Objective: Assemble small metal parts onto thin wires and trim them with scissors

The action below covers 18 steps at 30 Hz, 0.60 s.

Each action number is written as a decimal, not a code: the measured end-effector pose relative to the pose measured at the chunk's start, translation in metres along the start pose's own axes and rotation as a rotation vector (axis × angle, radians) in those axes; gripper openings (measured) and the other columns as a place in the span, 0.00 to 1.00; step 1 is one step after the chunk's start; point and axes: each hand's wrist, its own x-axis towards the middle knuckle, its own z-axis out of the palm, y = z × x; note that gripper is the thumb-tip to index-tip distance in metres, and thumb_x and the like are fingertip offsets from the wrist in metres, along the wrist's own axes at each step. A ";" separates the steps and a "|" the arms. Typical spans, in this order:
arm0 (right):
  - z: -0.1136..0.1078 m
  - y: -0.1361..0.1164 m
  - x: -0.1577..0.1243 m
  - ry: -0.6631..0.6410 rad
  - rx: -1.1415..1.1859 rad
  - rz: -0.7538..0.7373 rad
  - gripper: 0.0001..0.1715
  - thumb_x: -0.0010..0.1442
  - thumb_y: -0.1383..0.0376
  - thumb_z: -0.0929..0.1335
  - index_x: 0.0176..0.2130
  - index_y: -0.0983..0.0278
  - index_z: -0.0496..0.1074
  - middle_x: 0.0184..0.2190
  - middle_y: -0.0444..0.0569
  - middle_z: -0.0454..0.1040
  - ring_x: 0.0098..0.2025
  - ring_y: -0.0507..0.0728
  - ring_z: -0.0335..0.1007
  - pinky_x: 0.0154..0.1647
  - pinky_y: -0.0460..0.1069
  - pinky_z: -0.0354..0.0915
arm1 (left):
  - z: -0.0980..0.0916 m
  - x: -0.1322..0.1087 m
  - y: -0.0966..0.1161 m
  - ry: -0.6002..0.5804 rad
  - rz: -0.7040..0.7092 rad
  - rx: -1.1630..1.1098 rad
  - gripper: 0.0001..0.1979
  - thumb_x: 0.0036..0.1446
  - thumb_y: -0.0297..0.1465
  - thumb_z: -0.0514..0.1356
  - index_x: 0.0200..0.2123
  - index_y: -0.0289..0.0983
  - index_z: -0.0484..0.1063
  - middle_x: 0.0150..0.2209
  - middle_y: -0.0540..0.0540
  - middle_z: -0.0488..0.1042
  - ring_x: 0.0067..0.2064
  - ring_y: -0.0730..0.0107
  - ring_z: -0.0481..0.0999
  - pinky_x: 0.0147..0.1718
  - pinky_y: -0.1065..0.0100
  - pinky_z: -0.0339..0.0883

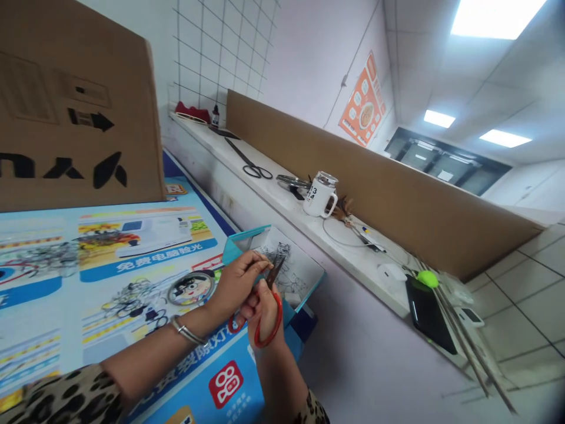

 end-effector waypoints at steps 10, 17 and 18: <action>-0.019 -0.006 -0.001 -0.009 0.083 0.145 0.31 0.52 0.45 0.74 0.29 0.58 0.53 0.17 0.31 0.50 0.15 0.45 0.38 0.13 0.42 0.44 | 0.010 0.019 0.004 -0.181 0.246 0.319 0.11 0.63 0.35 0.52 0.34 0.41 0.73 0.35 0.49 0.78 0.39 0.63 0.75 0.40 0.64 0.66; -0.010 -0.002 -0.012 -0.065 0.022 0.278 0.28 0.53 0.42 0.71 0.31 0.60 0.60 0.19 0.34 0.57 0.17 0.47 0.51 0.17 0.44 0.55 | -0.025 0.016 0.025 -0.145 0.170 0.352 0.12 0.62 0.39 0.55 0.35 0.39 0.75 0.39 0.49 0.80 0.43 0.63 0.77 0.44 0.66 0.66; -0.009 0.001 -0.014 -0.100 -0.007 0.275 0.28 0.53 0.41 0.71 0.31 0.61 0.61 0.19 0.36 0.59 0.17 0.48 0.53 0.17 0.45 0.57 | -0.034 0.016 0.027 -0.121 0.130 0.347 0.13 0.62 0.40 0.55 0.35 0.39 0.75 0.38 0.51 0.80 0.41 0.64 0.77 0.43 0.67 0.67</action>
